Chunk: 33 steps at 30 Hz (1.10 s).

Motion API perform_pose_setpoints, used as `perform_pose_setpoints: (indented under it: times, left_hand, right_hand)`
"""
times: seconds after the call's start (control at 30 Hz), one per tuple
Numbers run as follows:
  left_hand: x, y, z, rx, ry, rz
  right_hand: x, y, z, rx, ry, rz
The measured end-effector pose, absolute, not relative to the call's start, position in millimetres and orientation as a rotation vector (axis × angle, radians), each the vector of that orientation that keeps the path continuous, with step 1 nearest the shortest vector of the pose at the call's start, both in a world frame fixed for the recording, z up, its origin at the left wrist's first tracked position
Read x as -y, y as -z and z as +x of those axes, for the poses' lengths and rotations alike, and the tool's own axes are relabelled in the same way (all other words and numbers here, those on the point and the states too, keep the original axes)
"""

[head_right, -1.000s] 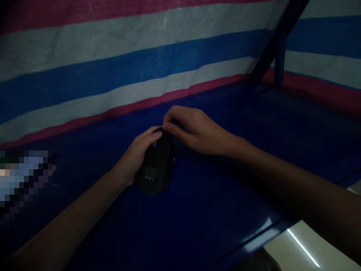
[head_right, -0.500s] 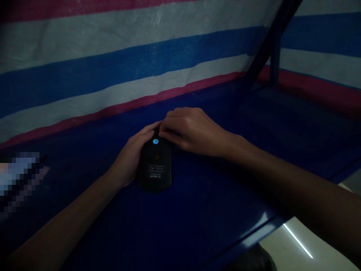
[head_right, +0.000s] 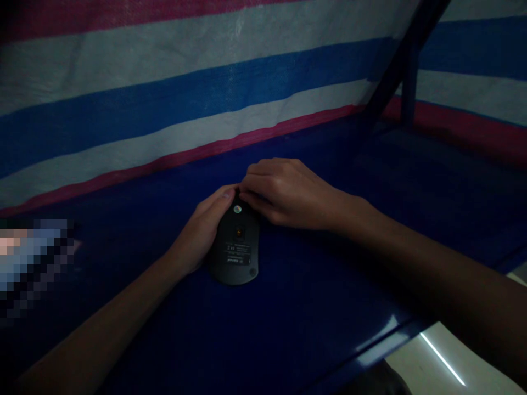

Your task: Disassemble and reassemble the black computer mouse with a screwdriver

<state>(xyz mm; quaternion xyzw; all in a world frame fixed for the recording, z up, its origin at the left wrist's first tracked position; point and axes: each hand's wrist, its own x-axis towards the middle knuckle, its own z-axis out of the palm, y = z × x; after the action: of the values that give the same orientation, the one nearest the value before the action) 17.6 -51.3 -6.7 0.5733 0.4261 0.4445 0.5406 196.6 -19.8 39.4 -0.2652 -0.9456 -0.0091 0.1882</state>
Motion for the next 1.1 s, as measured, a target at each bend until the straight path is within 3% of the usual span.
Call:
perform_pose_setpoints:
  times: [0.27,0.33,0.5,0.57,1.1]
  left_hand:
    - [51,9,17,-1.052,-1.052,1.347]
    - [51,8,17,-1.067,-1.046,1.337]
    - [51,7,16,-1.090,-1.003,1.345]
    - [51,7,16,-1.104,-0.993,1.352]
    - [54,4,17,-1.107,-1.007,1.386]
  right_hand:
    - [19,-37,195,2.668,0.237,-0.719]
    - [17,-37,195,2.620,0.033,-0.764]
    - [3,-33,197,2.335,-0.866,-0.920]
    - [-1,-30,197,2.222,-1.029,-0.941]
    - [1,-29,194,2.112,-1.217,-0.923]
